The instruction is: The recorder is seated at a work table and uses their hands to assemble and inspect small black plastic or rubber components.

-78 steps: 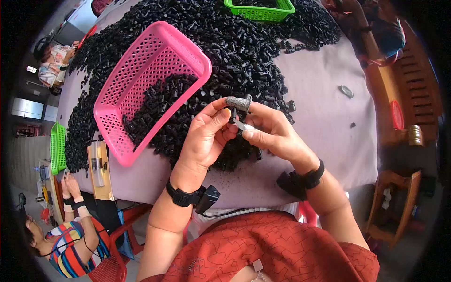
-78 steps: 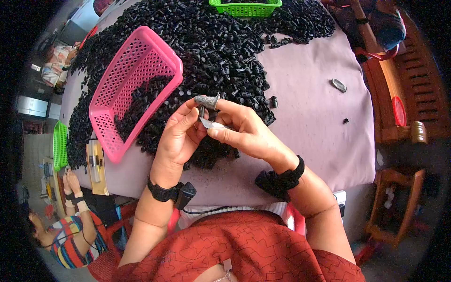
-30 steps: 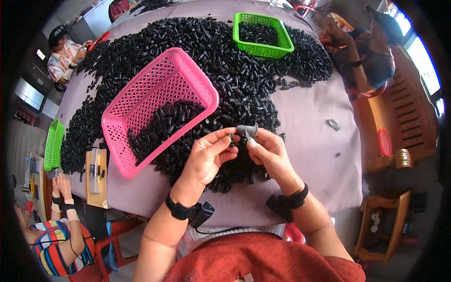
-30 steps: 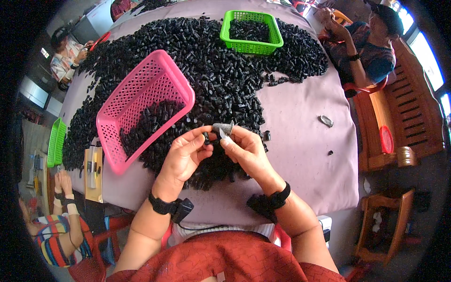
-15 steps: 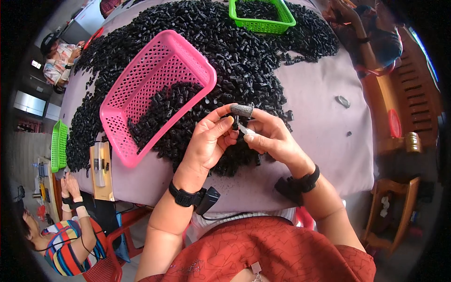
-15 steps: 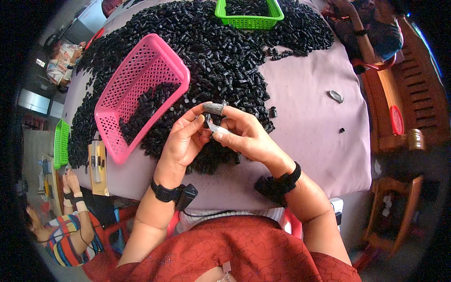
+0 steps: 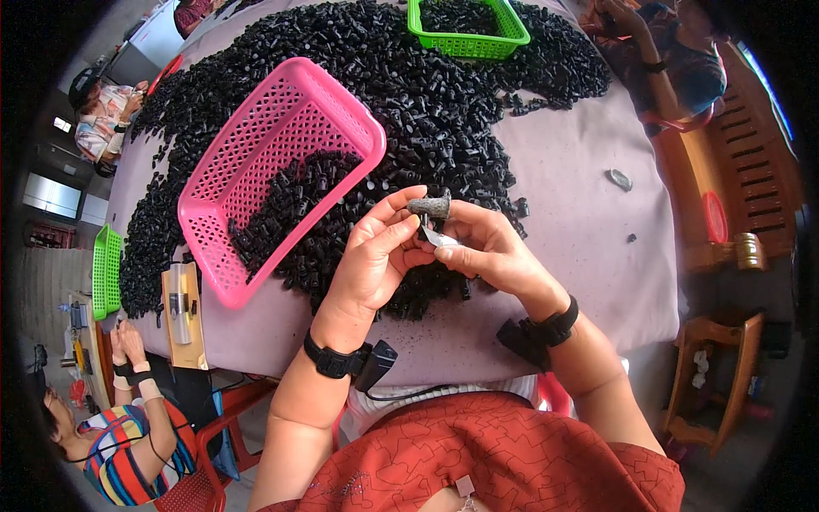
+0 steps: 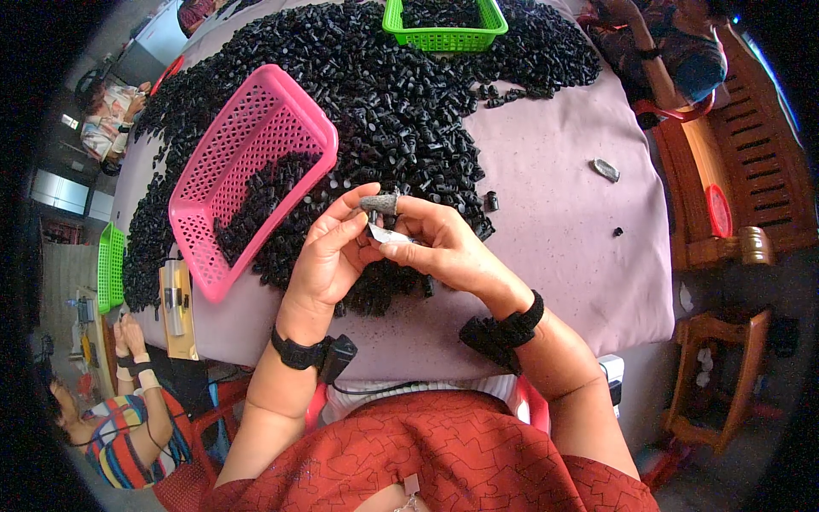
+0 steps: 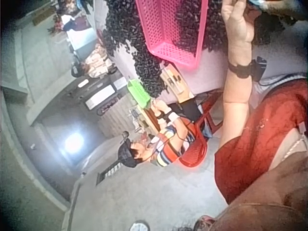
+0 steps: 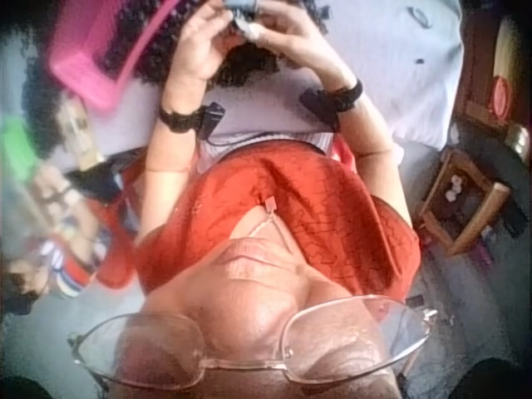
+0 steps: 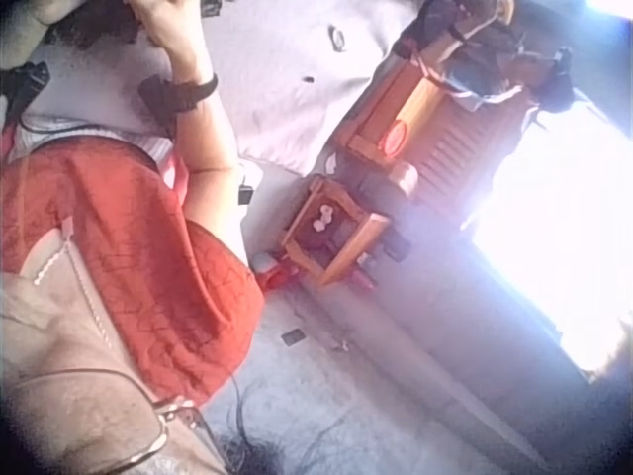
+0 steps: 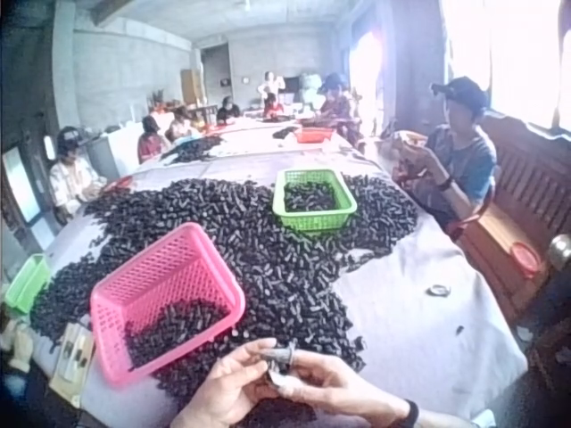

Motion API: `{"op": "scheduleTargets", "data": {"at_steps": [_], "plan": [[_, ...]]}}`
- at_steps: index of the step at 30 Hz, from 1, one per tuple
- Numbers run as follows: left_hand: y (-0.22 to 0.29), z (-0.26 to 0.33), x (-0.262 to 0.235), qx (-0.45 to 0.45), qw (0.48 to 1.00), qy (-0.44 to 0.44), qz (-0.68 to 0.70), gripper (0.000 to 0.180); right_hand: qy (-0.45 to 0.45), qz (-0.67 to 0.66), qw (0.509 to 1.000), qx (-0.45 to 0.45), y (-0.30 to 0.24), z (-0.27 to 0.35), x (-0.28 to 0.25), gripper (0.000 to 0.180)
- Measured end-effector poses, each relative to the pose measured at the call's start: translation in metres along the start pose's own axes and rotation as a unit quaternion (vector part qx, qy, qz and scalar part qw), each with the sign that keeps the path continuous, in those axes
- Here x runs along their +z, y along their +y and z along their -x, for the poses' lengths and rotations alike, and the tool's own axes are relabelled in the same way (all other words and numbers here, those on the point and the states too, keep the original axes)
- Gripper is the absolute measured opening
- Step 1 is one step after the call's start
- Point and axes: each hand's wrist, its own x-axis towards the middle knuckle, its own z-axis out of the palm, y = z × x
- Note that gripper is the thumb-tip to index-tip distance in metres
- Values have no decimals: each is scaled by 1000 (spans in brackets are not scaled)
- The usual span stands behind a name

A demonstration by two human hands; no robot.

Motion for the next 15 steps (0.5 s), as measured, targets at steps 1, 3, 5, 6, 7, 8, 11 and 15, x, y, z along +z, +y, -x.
{"op": "scheduleTargets", "data": {"at_steps": [1, 3, 5, 6, 7, 8, 11, 15], "plan": [[0, 0, 0, 0, 1000, 2, -1, 36, -4, 7, 1000, 1, -1, 0, 0, 49], [0, 0, 0, -1, 1000, 5, 3, 36, -8, 15, 1000, 1, -1, 0, 0, 49], [0, 0, 0, -3, 1000, 8, 7, 36, -5, 16, 1000, -3, -1, -1, 0, 48], [-1, -1, 0, -5, 1000, 11, 8, 36, -5, 16, 1000, -3, -1, -1, 0, 48], [-1, -1, -1, -6, 1000, 13, 9, 36, -6, 17, 1000, 3, -2, -1, -1, 46], [-1, -1, -1, -7, 1000, 13, 9, 36, -8, 17, 1000, 9, -2, -1, -1, 45], [-1, -2, -3, -5, 1000, 9, 12, 36, -6, -14, 1000, -16, -6, -1, 4, 40], [-4, -3, -7, -9, 999, -1, 33, 36, 0, -11, 1000, 1, -6, -1, 2, 35]]}}
